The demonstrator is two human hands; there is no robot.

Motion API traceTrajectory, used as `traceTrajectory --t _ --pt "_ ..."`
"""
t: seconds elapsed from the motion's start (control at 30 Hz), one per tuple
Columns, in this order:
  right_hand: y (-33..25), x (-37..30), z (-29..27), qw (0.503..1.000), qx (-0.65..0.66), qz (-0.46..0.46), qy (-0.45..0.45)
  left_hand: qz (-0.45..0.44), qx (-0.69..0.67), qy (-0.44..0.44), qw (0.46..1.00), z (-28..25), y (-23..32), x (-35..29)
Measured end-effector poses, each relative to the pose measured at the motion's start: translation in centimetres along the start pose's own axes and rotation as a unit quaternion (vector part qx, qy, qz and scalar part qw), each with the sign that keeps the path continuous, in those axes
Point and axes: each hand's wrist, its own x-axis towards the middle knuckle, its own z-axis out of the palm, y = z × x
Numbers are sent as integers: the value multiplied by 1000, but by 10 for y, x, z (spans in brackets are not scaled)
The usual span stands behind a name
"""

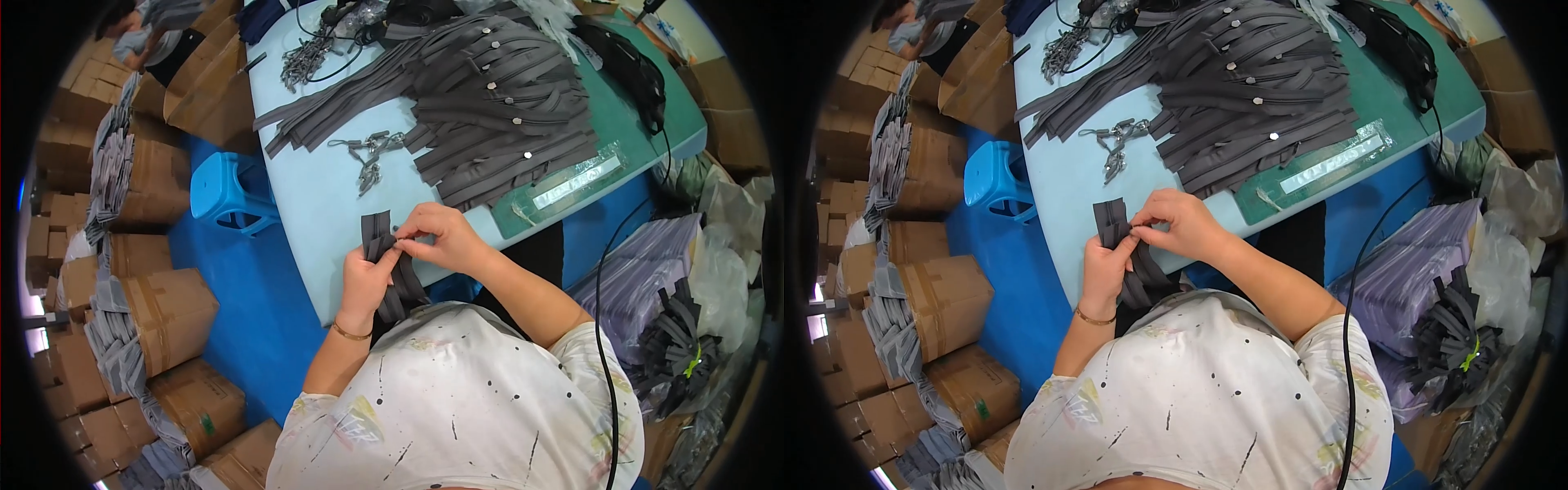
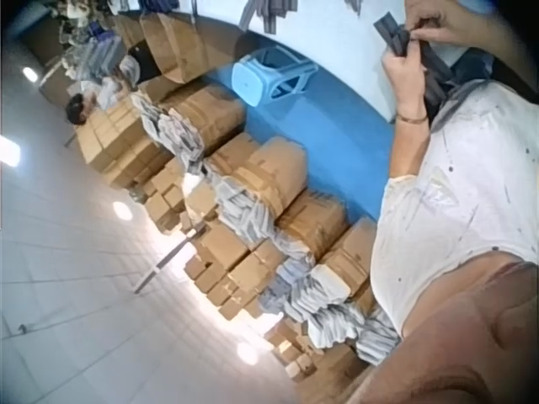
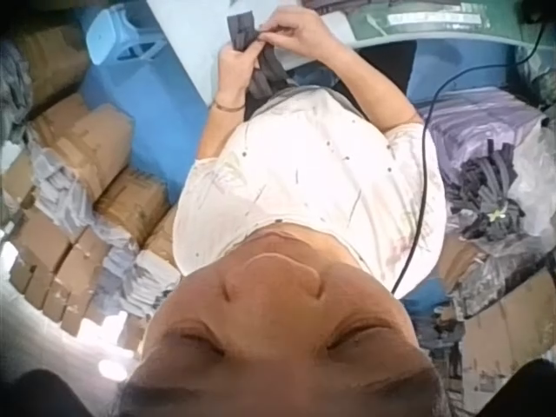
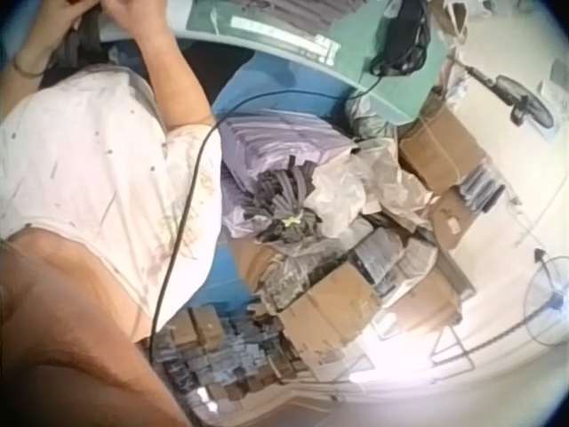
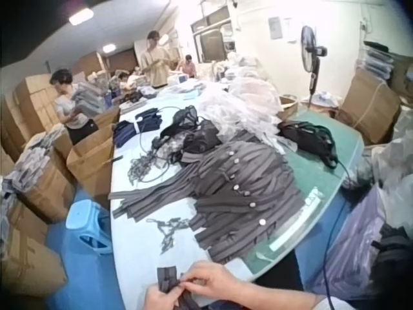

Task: Attaching sliders and pulls to zipper tapes in a workshop.

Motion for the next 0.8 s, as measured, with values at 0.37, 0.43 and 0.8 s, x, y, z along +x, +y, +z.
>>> traceTrajectory --t 0.37,0.43,0.8 --pt "-5 5 -10 997 -65 23 -17 -6 27 -11 1000 2 2 1" --pt "-7 9 -20 995 -88 25 -25 -11 32 -19 999 4 3 3" --pt "-16 5 -28 973 -194 -5 -123 132 178 -46 974 -1 -8 4"
